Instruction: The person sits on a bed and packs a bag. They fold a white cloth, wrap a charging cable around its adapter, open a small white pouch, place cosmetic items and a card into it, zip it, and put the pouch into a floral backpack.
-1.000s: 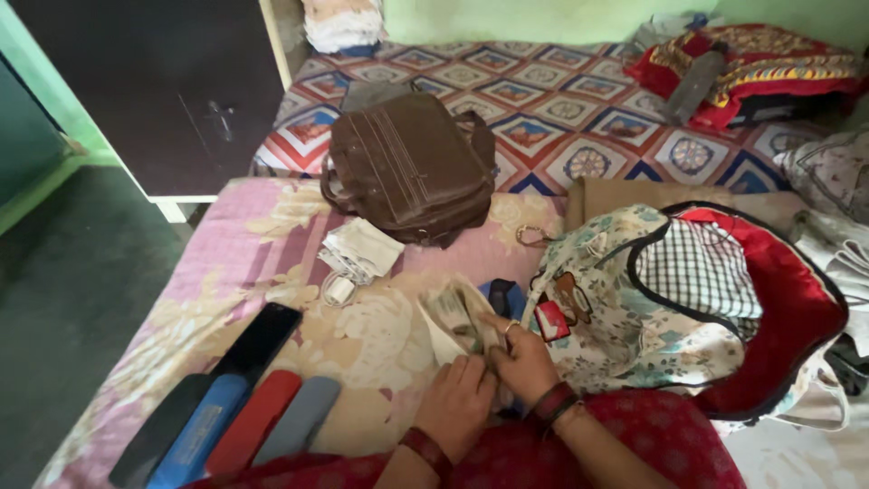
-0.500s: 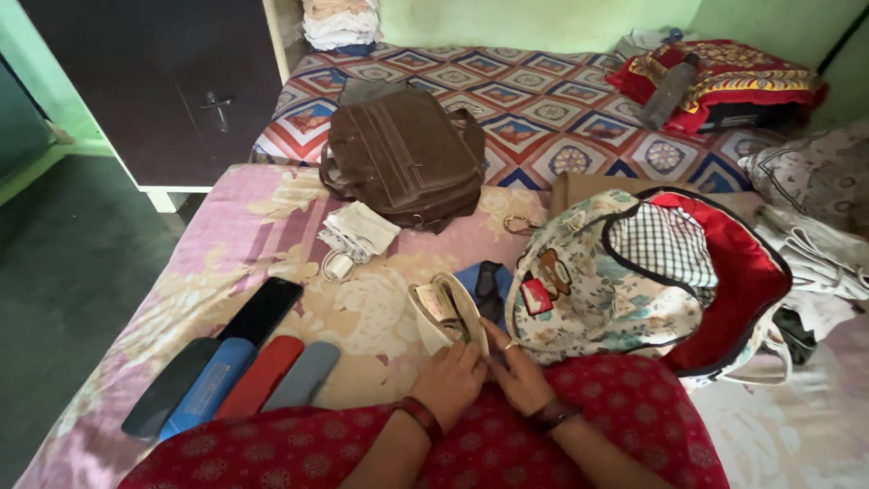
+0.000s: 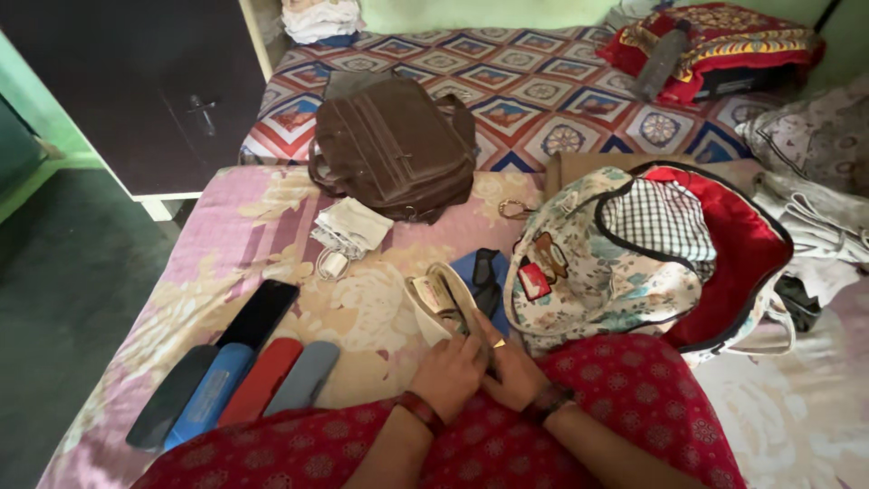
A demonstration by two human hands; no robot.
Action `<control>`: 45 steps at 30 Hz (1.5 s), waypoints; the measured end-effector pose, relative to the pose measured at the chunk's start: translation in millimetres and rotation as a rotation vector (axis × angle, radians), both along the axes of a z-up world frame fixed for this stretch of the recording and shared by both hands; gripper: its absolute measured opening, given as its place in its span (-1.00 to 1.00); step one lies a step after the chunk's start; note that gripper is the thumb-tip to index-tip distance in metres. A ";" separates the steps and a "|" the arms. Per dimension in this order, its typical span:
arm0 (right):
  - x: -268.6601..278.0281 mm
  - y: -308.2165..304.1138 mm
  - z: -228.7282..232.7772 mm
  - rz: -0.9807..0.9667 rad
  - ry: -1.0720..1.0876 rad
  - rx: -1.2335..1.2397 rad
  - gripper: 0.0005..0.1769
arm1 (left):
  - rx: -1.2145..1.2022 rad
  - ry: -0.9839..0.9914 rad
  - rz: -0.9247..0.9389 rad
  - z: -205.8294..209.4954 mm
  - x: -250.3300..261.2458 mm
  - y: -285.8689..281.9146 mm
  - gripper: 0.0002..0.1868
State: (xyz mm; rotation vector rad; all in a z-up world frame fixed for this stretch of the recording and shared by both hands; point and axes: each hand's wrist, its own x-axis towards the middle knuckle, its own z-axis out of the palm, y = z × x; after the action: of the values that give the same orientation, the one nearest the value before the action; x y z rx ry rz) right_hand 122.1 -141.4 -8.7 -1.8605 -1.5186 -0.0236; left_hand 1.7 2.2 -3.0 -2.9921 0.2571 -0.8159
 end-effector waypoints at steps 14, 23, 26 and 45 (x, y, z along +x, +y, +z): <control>2.4 27.1 -17.9 -0.295 0.036 -0.090 -0.27 | -0.221 -0.039 0.105 16.2 0.3 1.3 -0.83; 3.8 25.3 -24.3 -0.258 -0.008 0.052 -0.44 | -0.211 -0.181 0.090 16.9 5.0 7.5 -0.74; 4.8 23.0 -20.4 -0.265 0.095 0.026 -0.53 | -0.265 -0.178 0.123 21.1 5.3 5.1 -0.71; -7.4 13.3 -6.7 -0.333 0.339 -0.158 -0.35 | -0.706 -0.419 0.544 9.9 44.2 110.5 -0.87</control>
State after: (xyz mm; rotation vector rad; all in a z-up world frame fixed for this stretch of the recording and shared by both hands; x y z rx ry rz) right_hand 114.6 -128.1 -15.4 -2.0995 -0.9963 0.2514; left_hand 46.0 112.7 6.8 -3.0366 -0.9994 -1.6580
